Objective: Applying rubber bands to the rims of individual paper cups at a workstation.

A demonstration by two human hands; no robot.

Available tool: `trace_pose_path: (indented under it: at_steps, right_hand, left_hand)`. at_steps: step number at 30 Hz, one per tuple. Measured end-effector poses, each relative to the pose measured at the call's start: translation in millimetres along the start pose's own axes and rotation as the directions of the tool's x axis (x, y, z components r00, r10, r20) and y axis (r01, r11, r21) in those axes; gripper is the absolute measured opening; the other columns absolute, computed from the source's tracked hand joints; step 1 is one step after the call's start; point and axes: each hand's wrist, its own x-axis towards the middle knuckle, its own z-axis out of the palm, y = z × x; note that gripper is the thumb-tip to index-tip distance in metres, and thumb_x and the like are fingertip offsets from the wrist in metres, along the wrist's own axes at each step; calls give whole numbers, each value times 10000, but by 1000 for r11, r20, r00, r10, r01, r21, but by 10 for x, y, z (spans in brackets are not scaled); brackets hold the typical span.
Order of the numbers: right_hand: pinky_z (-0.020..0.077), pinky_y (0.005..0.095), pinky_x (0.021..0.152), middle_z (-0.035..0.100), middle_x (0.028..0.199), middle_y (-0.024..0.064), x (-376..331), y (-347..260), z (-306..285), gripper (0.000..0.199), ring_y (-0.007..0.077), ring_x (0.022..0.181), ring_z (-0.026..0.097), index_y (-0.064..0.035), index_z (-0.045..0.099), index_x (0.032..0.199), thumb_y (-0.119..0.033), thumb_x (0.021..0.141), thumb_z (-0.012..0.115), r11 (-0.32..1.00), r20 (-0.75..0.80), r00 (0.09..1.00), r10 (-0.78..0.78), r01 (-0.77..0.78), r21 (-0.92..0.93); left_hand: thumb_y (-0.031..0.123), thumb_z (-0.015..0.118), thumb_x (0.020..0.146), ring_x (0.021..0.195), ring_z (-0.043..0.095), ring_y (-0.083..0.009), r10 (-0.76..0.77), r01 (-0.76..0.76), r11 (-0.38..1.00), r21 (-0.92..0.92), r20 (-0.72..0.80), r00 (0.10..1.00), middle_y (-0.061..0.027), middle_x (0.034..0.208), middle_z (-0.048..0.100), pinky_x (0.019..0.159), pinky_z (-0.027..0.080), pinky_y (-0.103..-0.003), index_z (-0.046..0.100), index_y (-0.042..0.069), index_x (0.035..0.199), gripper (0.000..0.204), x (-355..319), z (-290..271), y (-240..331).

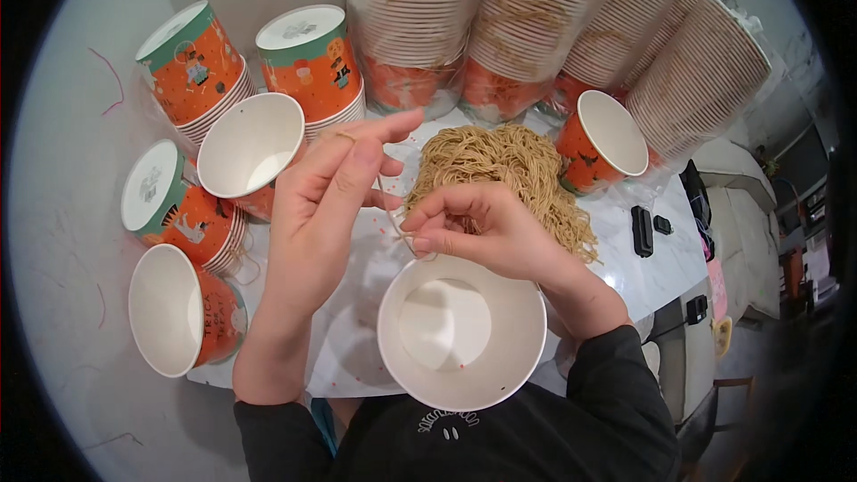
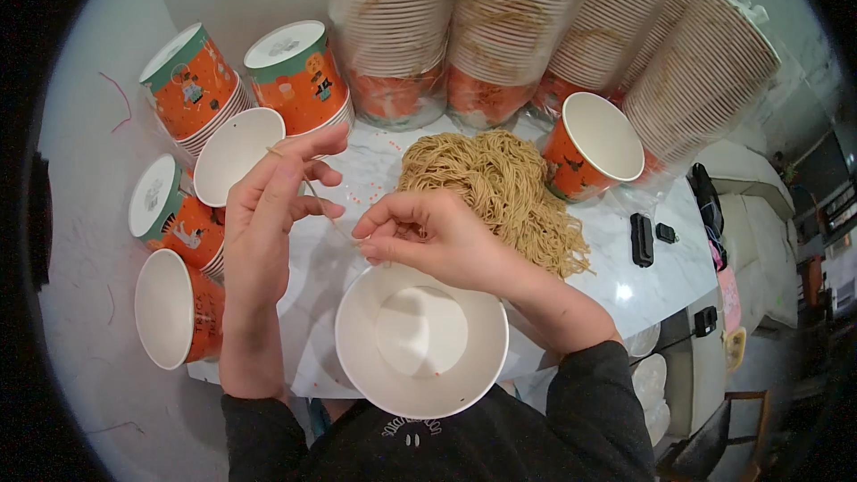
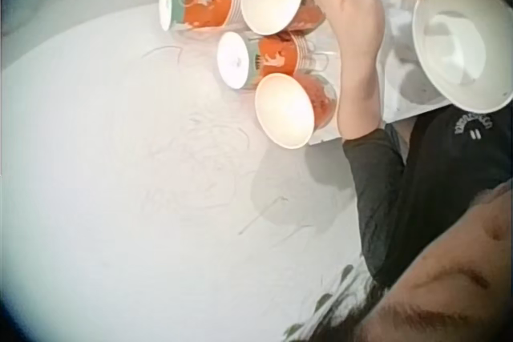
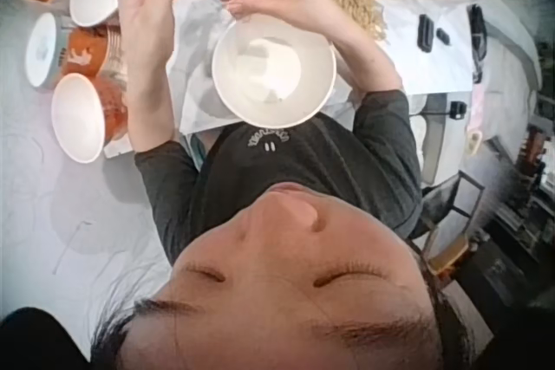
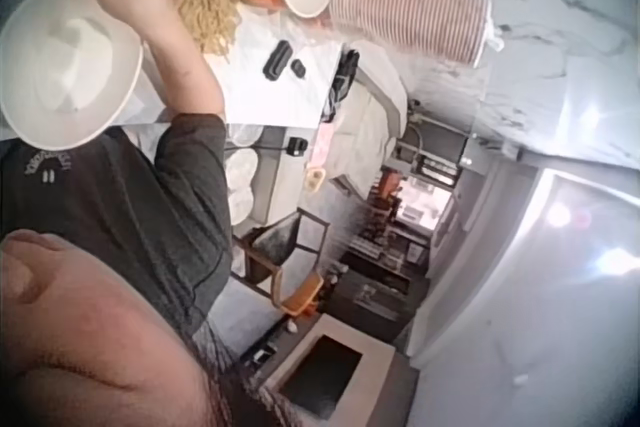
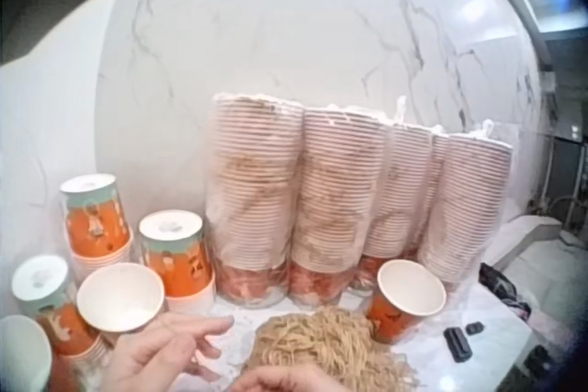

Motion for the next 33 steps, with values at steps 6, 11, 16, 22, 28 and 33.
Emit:
trace_pose_path:
  at_steps: [6, 11, 16, 22, 28, 33]
  right_hand:
    - [536, 243, 805, 743, 979, 30, -20, -18, 60, 172, 79, 885, 675, 10, 735, 1105, -69, 952, 732, 997, 63, 998, -26, 31, -76]
    - [534, 293, 799, 746, 970, 70, -40, -113, 52, 132, 146, 888, 687, 21, 748, 1041, -78, 957, 721, 913, 246, 957, -157, 236, -334]
    - [498, 267, 690, 728, 896, 41, -35, 11, 8, 146, 90, 795, 645, 13, 736, 1026, -120, 973, 705, 963, 92, 981, -172, 187, -194]
    - [524, 219, 738, 730, 948, 28, 45, 12, -69, 171, 52, 847, 647, 33, 728, 1081, -109, 1002, 673, 998, -22, 1000, -9, 7, -64]
    - [516, 230, 722, 722, 936, 31, 38, 19, -46, 166, 57, 835, 640, 27, 742, 1088, -78, 986, 663, 979, -77, 989, -125, 110, -172]
    - [520, 289, 705, 695, 870, 73, 46, 49, -57, 191, 114, 769, 641, 0, 746, 1104, -88, 951, 675, 900, -56, 970, -238, 198, -389]
  left_hand:
    - [249, 493, 1100, 1014, 538, -102, 211, -211, 977, 40, -3, 977, -90, 1289, 698, 755, 481, -228, 703, -20, 1243, 371, 34, -51, -55]
    - [234, 489, 1100, 751, 534, -77, 106, -106, 990, -88, -4, 994, -73, 1146, 733, 670, 441, -200, 661, -23, 1282, 358, -15, -155, -81]
    - [238, 536, 1069, 656, 568, -91, -339, 294, 921, 256, 155, 928, -62, 903, 710, 654, 493, -252, 346, -40, 1562, 596, 62, -177, -38]
    - [225, 676, 985, 785, 708, -131, -308, 213, 926, 313, 298, 903, -140, 909, 757, 717, 542, -276, 308, -122, 1543, 753, -3, -159, -163]
    - [83, 777, 907, 757, 708, -116, -419, 368, 902, 225, 258, 871, -122, 867, 757, 686, 558, -243, 424, -102, 1486, 703, 143, -174, -176]
    - [53, 770, 900, 770, 726, -126, -478, 452, 878, 157, 249, 842, -141, 882, 765, 700, 584, -247, 488, -83, 1437, 621, 156, -209, -209]
